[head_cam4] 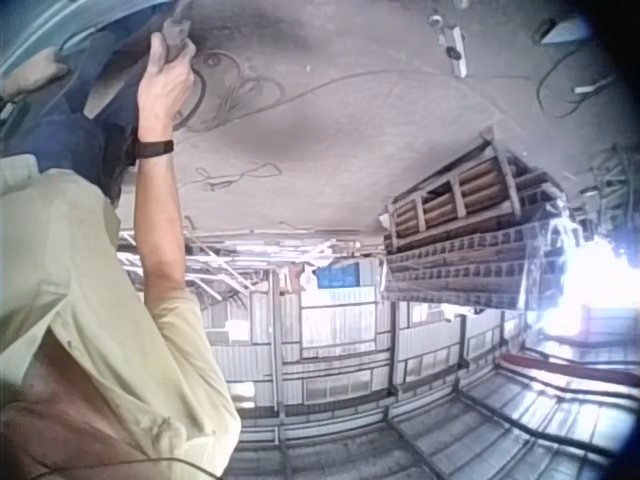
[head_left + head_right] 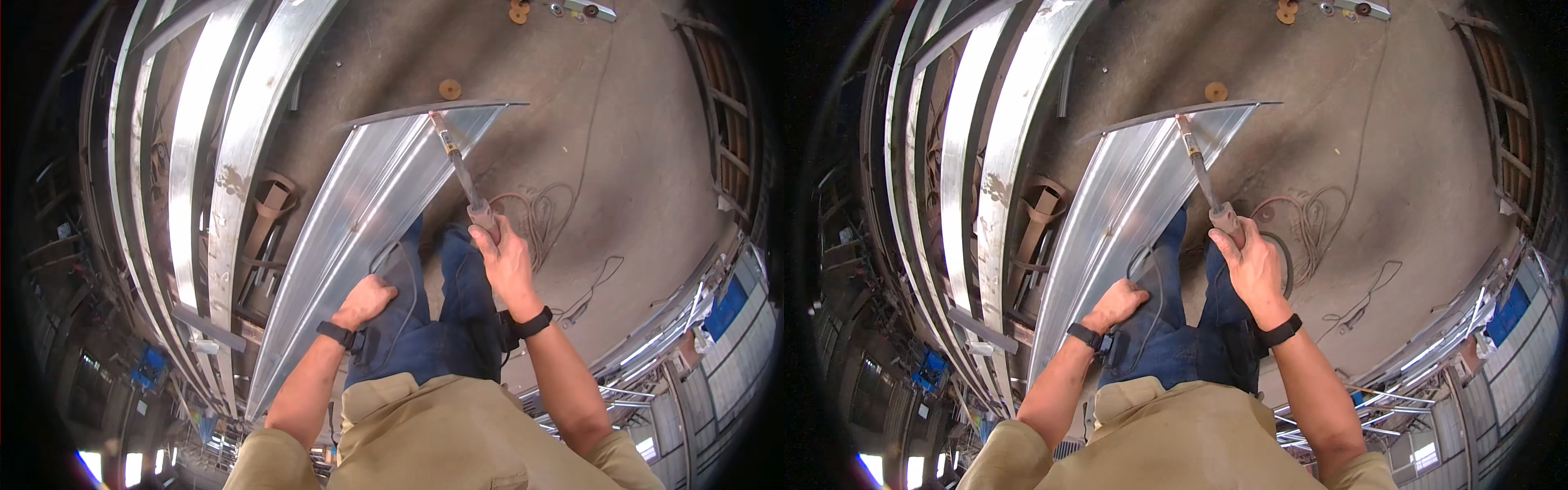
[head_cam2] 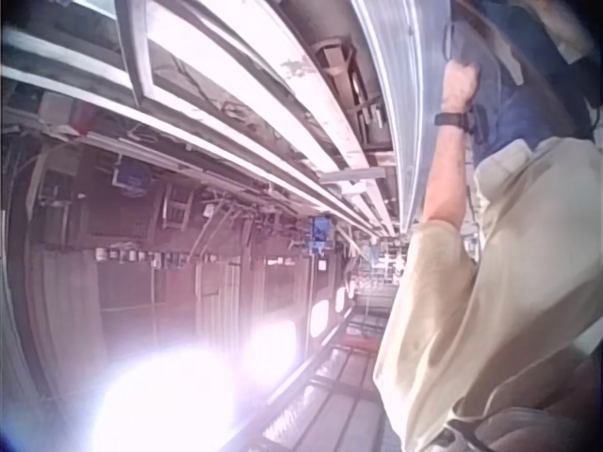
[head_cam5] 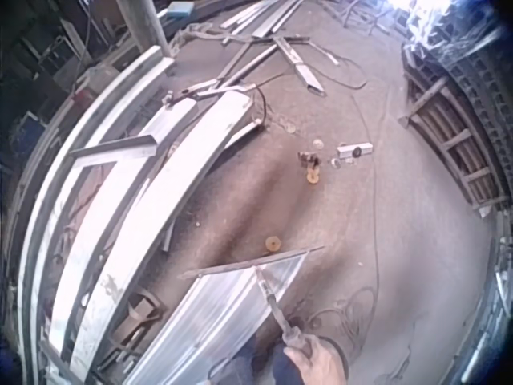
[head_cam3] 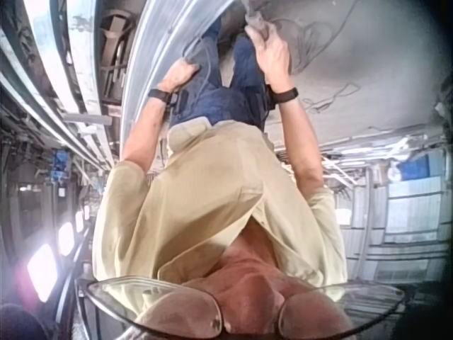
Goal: Welding metal beams together in a fabrication shop environment.
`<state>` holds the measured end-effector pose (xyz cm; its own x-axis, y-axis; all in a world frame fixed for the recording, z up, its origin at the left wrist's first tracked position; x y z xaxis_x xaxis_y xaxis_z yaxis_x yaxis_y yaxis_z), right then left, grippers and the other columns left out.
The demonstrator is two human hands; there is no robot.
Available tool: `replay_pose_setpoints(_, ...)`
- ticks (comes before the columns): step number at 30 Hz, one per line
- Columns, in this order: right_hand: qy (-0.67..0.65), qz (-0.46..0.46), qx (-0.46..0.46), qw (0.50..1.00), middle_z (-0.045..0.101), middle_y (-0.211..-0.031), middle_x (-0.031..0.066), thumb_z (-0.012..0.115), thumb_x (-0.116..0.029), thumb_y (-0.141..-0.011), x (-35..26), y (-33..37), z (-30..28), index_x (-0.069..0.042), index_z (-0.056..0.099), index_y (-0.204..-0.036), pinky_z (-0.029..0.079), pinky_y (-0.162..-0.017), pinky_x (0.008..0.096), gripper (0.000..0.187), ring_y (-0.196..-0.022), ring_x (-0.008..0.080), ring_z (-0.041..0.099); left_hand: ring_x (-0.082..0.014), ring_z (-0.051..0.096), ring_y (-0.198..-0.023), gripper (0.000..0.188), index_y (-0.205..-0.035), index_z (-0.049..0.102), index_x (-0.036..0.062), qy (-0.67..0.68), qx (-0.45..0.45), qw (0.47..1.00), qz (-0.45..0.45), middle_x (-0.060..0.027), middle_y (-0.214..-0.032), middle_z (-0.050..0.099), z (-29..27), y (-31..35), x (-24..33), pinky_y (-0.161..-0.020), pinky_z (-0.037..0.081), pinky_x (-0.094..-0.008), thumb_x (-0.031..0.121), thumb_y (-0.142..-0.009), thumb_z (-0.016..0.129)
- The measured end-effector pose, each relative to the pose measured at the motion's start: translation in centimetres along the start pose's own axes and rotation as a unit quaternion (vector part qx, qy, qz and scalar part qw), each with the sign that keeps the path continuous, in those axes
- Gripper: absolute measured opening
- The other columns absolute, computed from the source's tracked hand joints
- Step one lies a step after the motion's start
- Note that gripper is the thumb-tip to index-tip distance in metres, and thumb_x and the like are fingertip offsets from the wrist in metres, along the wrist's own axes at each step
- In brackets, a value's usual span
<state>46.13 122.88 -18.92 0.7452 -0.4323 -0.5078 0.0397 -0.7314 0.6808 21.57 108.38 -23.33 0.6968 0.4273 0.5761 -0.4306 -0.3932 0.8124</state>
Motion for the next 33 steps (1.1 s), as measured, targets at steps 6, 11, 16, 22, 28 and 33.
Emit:
replay_pose_setpoints(6, 0.020, 0.015, -0.008, 1.000, 0.068, -0.084, 0.0224, 0.057, -0.058, -0.091, -0.5, -0.6, -0.2, -0.001, 0.060, -0.110, 0.050, -0.070, 0.0490, 0.060, -0.084, 0.0454, 0.064, -0.0365, 0.066, -0.087, 0.021, -0.084, 0.071, 0.0023, 0.004, 0.005, 1.000, 0.008, -0.0194, -0.087, 0.067, 0.0, 0.0, -0.2, -0.081, 0.053, -0.0443, 0.018, -0.083, 0.056)
replay_pose_setpoints(11, 0.069, 0.008, -0.017, 0.997, 0.068, -0.086, 0.0233, 0.057, -0.059, -0.091, -1.6, -0.8, -1.2, -0.001, 0.059, -0.109, 0.051, -0.072, 0.0499, 0.061, -0.086, 0.0463, 0.064, -0.0398, 0.064, -0.086, 0.029, -0.082, 0.068, -0.0038, 0.088, -0.019, 0.992, -0.086, -0.0250, -0.086, 0.065, -0.5, -0.2, 0.3, -0.081, 0.050, -0.0445, 0.022, -0.084, 0.056)
replay_pose_setpoints(16, 0.115, 0.004, -0.038, 0.993, 0.068, -0.087, 0.0251, 0.058, -0.059, -0.090, -2.3, -1.6, -3.2, 0.001, 0.059, -0.108, 0.051, -0.073, 0.0503, 0.062, -0.087, 0.0471, 0.063, -0.0379, 0.065, -0.082, 0.027, -0.082, 0.068, -0.0031, 0.058, 0.019, 0.998, -0.023, -0.0246, -0.084, 0.065, 0.6, -0.1, -1.0, -0.078, 0.050, -0.0441, 0.022, -0.085, 0.057)
replay_pose_setpoints(22, 0.109, -0.027, -0.016, 0.994, 0.066, -0.086, 0.0283, 0.059, -0.058, -0.090, -1.9, -1.9, -3.4, 0.004, 0.059, -0.106, 0.050, -0.073, 0.0511, 0.064, -0.088, 0.0480, 0.063, -0.0341, 0.066, -0.079, 0.020, -0.086, 0.071, 0.0021, 0.050, 0.032, 0.998, -0.019, -0.0204, -0.081, 0.066, 2.2, -0.5, -2.7, -0.073, 0.051, -0.0432, 0.018, -0.083, 0.058)
replay_pose_setpoints(28, 0.131, -0.024, -0.050, 0.990, 0.064, -0.084, 0.0298, 0.059, -0.058, -0.090, -2.6, -2.8, -5.0, 0.005, 0.058, -0.099, 0.049, -0.072, 0.0523, 0.063, -0.087, 0.0498, 0.061, -0.0344, 0.066, -0.078, 0.018, -0.085, 0.071, 0.0042, -0.036, 0.054, 0.995, 0.080, -0.0191, -0.079, 0.065, 2.3, -0.7, -3.0, -0.072, 0.051, -0.0441, 0.017, -0.081, 0.059)
replay_pose_setpoints(33, 0.123, -0.051, -0.088, 0.987, 0.062, -0.082, 0.0305, 0.057, -0.059, -0.090, -2.7, -4.1, -6.8, 0.006, 0.057, -0.089, 0.047, -0.074, 0.0516, 0.066, -0.088, 0.0501, 0.059, -0.0334, 0.066, -0.074, 0.024, -0.083, 0.071, 0.0037, -0.050, 0.044, 0.996, 0.057, -0.0186, -0.080, 0.067, 2.7, -0.8, -3.4, -0.071, 0.051, -0.0442, 0.021, -0.086, 0.055)
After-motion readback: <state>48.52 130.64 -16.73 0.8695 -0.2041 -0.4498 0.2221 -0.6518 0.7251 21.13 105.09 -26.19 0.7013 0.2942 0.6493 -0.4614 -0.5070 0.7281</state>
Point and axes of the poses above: each hand's wrist, its own y-axis away from the middle knuckle, its own z-axis out of the palm, x = y × z, the point moved 1 cm from there along -y, towards the middle knuckle
